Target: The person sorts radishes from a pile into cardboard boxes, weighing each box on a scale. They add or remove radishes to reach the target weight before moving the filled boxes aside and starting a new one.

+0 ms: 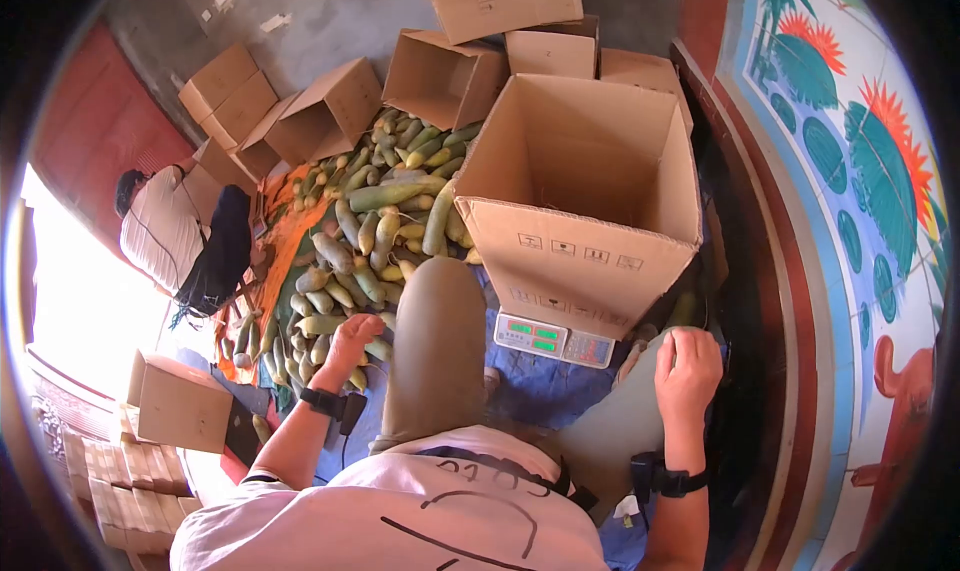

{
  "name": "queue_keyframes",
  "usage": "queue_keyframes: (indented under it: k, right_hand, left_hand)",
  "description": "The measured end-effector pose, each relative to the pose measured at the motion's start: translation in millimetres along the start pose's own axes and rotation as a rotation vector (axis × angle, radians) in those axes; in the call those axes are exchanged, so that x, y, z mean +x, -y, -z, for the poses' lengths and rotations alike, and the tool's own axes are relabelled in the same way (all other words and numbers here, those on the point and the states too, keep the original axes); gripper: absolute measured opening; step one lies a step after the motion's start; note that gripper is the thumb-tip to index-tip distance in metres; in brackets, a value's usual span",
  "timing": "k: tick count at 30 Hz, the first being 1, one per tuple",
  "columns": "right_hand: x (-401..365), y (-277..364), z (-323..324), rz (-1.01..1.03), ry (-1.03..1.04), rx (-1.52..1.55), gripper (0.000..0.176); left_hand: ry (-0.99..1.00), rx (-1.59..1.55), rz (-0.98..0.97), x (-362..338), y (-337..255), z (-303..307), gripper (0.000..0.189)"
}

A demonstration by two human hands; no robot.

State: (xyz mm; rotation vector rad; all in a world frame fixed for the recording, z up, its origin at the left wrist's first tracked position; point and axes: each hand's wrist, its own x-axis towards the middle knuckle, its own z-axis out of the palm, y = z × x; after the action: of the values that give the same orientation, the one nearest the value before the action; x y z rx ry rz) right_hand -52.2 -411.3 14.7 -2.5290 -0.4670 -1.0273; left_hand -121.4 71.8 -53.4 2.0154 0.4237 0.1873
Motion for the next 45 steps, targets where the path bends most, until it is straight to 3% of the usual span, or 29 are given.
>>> queue_keyframes:
  k: [4, 8, 11, 16, 18, 22, 24, 27, 28, 30, 31, 34, 36, 37, 40, 45]
  right_hand:
    - [2, -1, -8, -0.038, 0.004, 0.038, 0.002]
    - [10, -4, -14, -0.080, -0.073, 0.151, 0.003]
    - [22, -12, -15, -0.350, -0.053, 0.296, 0.011]
    - [75, -42, -16, -0.497, -0.119, 0.322, 0.022]
    - [99, -62, -20, -0.543, -0.087, 0.342, 0.026]
    - [143, -82, -35, -0.771, 0.203, 0.477, 0.038]
    - [155, -92, -48, -0.611, 0.289, 0.364, 0.041]
    - [172, -100, -60, -0.645, 0.553, 0.345, 0.037]
    - [176, -99, -61, -0.640, 0.554, 0.338, 0.037]
    - [185, -98, -64, -0.674, 0.634, 0.308, 0.036]
    - [189, -102, -66, -0.698, 0.666, 0.322, 0.037]
    - [194, -107, -73, -0.764, 0.701, 0.305, 0.036]
    - [194, -104, -74, -0.709, 0.693, 0.274, 0.035]
    - [192, -102, -74, -0.665, 0.671, 0.241, 0.033]
    - [182, -124, -78, -0.620, 0.643, 0.297, 0.032]
    - [174, -87, -54, -0.626, 0.610, 0.264, 0.030]
  left_hand:
    - [0.048, -0.035, 0.008, 12, 7, -9, 0.027]
    - [0.067, -0.046, -0.105, 44, -8, -18, 0.028]
    - [0.091, -0.018, -0.184, 66, -41, -23, 0.030]
    - [0.095, -0.093, -0.304, 108, -93, -36, 0.032]
    - [0.188, -0.083, -0.359, 126, -116, -38, 0.037]
    - [0.185, -0.061, -0.354, 165, -160, -56, 0.041]
    - [0.223, 0.032, -0.407, 185, -178, -71, 0.045]
    - [0.263, 0.211, -0.383, 210, -199, -92, 0.055]
    - [0.261, 0.202, -0.383, 219, -207, -98, 0.055]
    - [0.468, 0.416, -0.210, 232, -225, -105, 0.062]
    - [0.463, 0.411, -0.207, 235, -231, -108, 0.062]
    - [0.496, 0.442, -0.179, 238, -250, -113, 0.055]
    - [0.559, 0.542, -0.086, 238, -260, -114, 0.039]
    - [0.547, 0.569, -0.133, 235, -261, -112, 0.029]
    - [0.543, 0.691, -0.238, 226, -258, -105, 0.025]
    - [0.485, 0.754, -0.351, 203, -237, -89, 0.021]
